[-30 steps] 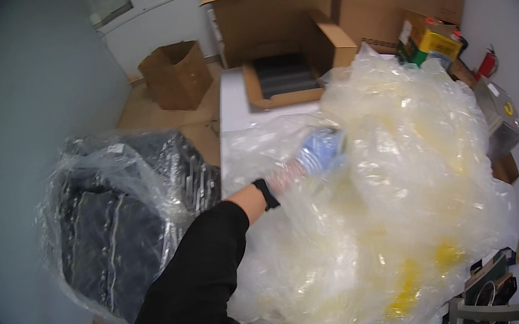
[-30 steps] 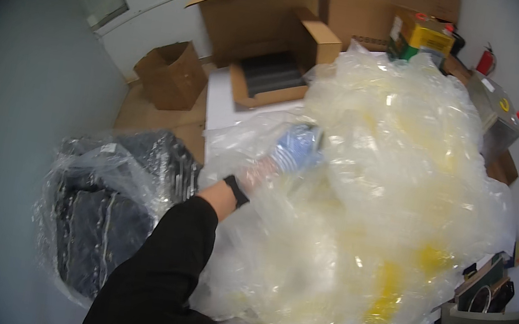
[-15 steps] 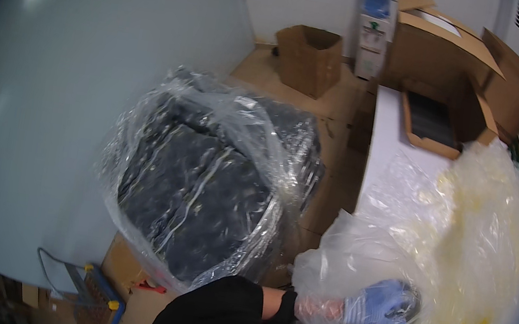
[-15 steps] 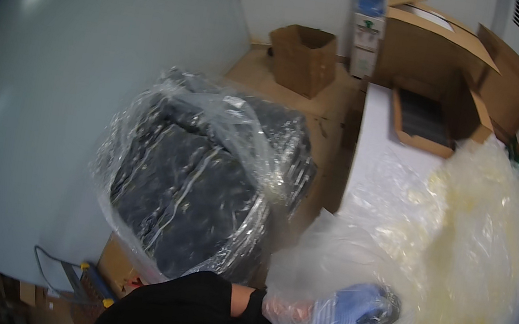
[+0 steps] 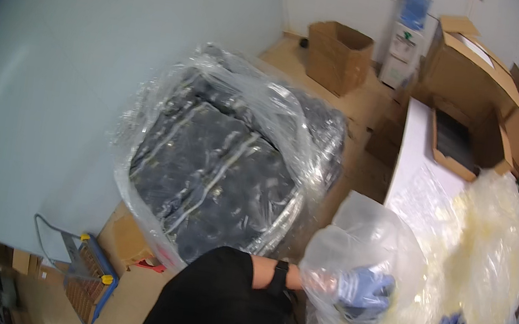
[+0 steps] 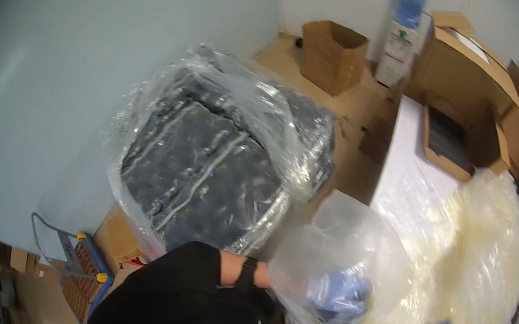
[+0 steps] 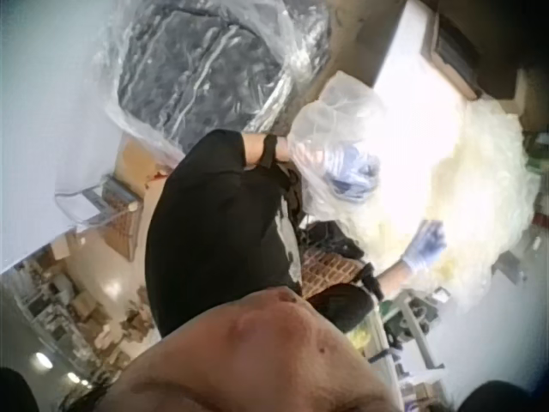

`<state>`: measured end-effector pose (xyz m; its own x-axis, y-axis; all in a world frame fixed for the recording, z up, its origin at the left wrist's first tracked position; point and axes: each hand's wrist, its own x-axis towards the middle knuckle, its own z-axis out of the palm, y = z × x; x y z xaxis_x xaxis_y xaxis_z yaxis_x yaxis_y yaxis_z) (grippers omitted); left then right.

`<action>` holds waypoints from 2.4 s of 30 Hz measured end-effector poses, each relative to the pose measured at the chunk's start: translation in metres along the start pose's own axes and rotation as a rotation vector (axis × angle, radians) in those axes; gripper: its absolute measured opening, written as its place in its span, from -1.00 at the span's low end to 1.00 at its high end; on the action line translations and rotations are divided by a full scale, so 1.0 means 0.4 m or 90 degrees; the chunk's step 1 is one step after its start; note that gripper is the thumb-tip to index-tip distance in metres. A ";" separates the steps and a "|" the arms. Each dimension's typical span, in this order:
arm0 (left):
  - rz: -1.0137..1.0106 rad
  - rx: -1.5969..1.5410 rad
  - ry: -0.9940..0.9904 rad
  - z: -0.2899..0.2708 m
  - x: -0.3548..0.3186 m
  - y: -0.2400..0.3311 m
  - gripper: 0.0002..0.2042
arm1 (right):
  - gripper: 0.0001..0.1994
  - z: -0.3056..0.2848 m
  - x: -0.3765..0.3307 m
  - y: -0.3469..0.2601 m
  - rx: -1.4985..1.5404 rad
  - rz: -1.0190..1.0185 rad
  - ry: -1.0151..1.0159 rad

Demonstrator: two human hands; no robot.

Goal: The recorder is assembling and packaging electronic fans and components in a factory production setting.

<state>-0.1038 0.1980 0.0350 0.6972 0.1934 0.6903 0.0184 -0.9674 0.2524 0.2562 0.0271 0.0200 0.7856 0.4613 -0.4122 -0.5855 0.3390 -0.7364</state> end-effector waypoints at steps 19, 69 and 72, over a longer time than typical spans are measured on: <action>-0.182 -0.429 -0.108 0.057 0.074 0.043 -0.74 | -0.82 -0.018 0.201 -0.252 0.180 -0.114 -0.165; -0.252 -0.998 -0.311 0.179 0.225 0.572 -0.29 | -0.15 -0.135 -0.840 0.090 -0.778 -0.742 0.362; -0.230 -0.981 -0.328 0.214 0.209 0.553 -0.30 | -0.40 -0.138 -0.849 0.056 -0.813 -0.767 0.409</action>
<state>0.0199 -0.0136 0.0907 0.9685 -0.0176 0.2484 -0.2378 0.2307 0.9435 -0.0128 -0.1672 0.1138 0.7338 0.0285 0.6788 0.5153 -0.6746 -0.5286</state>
